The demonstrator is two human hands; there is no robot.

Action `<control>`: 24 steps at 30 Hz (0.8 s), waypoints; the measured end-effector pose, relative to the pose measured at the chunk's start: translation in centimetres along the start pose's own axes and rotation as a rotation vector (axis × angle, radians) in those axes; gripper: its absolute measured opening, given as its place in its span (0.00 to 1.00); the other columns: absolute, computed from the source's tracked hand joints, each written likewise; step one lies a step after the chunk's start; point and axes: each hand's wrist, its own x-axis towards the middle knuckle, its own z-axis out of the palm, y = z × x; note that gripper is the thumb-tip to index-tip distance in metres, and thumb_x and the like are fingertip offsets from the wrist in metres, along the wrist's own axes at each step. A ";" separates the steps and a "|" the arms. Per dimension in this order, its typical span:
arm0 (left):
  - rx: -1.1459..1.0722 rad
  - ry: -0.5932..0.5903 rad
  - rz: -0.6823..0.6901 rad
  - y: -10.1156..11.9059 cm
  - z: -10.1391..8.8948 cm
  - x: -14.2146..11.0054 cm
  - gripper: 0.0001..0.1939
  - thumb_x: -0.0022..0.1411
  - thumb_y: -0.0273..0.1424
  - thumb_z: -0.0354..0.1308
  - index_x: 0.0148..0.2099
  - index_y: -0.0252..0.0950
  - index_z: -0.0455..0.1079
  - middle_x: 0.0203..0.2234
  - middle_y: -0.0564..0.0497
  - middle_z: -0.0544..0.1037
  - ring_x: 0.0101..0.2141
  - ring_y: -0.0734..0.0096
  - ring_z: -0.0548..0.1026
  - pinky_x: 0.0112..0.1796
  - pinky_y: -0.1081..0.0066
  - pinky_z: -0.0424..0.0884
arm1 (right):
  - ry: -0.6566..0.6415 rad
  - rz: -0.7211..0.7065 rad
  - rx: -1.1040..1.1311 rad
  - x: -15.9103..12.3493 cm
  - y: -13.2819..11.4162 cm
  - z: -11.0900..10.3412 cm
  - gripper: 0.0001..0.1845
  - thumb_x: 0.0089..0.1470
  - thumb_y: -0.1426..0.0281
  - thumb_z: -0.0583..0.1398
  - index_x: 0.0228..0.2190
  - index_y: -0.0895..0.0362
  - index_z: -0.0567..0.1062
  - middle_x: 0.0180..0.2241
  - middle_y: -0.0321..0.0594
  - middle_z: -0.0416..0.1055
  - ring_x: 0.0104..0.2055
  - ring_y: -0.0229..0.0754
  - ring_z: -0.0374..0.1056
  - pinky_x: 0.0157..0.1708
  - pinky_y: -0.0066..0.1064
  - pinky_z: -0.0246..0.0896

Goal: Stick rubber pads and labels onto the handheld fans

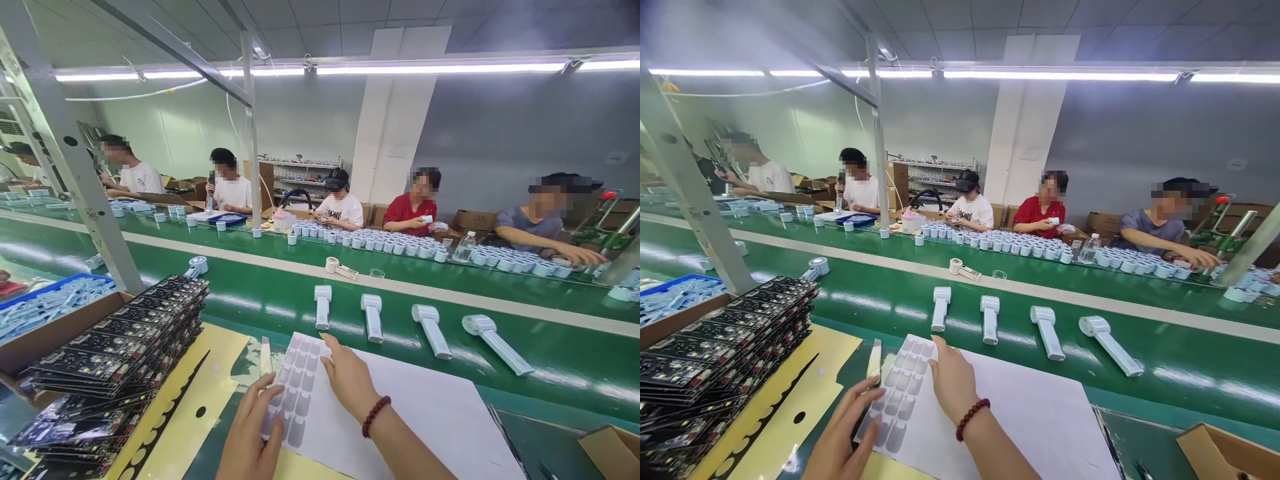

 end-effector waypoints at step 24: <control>0.513 0.771 -0.731 -8.7 1.9 31.1 0.29 0.63 0.35 0.61 0.65 0.39 0.62 0.66 0.40 0.60 0.61 0.46 0.63 0.56 0.41 0.64 | 0.225 0.020 0.283 3.5 3.3 6.8 0.27 0.56 0.78 0.55 0.56 0.49 0.69 0.36 0.36 0.79 0.38 0.46 0.77 0.30 0.31 0.66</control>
